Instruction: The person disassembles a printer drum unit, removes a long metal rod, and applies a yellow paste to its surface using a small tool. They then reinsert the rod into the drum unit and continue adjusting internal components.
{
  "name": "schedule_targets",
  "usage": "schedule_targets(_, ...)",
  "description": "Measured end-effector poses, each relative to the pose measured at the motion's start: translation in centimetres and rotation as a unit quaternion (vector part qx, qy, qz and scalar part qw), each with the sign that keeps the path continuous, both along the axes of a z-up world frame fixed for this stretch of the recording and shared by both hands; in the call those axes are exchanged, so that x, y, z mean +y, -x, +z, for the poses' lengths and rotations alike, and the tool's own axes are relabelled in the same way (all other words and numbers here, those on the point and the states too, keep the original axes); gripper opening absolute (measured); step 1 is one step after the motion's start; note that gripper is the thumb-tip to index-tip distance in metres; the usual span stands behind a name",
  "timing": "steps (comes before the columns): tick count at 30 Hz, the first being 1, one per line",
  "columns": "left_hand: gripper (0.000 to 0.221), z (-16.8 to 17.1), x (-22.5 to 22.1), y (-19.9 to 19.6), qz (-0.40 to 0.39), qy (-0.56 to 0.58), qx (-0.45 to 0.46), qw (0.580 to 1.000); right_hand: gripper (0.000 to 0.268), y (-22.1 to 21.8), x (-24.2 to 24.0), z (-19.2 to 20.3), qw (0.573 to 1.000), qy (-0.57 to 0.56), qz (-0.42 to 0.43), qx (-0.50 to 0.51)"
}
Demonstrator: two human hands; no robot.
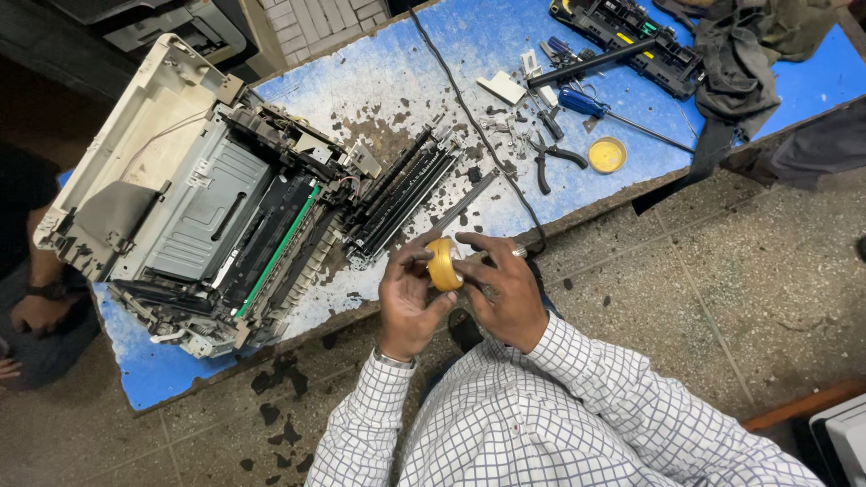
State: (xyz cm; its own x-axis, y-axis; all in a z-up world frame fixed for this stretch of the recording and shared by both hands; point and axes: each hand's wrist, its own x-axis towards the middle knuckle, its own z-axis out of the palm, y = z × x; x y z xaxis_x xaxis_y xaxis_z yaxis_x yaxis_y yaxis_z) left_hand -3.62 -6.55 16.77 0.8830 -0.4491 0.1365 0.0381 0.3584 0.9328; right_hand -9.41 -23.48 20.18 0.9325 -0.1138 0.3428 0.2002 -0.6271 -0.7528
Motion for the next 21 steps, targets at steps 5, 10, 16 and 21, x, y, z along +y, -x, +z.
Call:
schedule_targets(5, 0.061, -0.6, 0.3, 0.6, 0.036, -0.046, -0.06, 0.997, 0.037, 0.0, 0.2, -0.7, 0.994, -0.098, 0.011, 0.054)
schedule_targets(10, 0.066, -3.0, 2.4, 0.4, 0.108, -0.009, -0.064, 0.992, 0.057, -0.3, -1.5, -3.6, 0.765, -0.609, 0.036, 0.207)
schedule_targets(16, 0.083, -8.3, 8.3, -0.6, 0.284, -0.108, 0.025, 0.952, 0.075, -0.8, -5.9, -8.6, 0.653, -0.715, 0.008, 0.249)
schedule_targets(21, 0.074, -13.2, 9.8, -2.0, 0.376, -0.422, -0.049, 0.823, 0.081, -3.5, -7.3, -13.7, 0.704, -0.669, 0.016, 0.237)
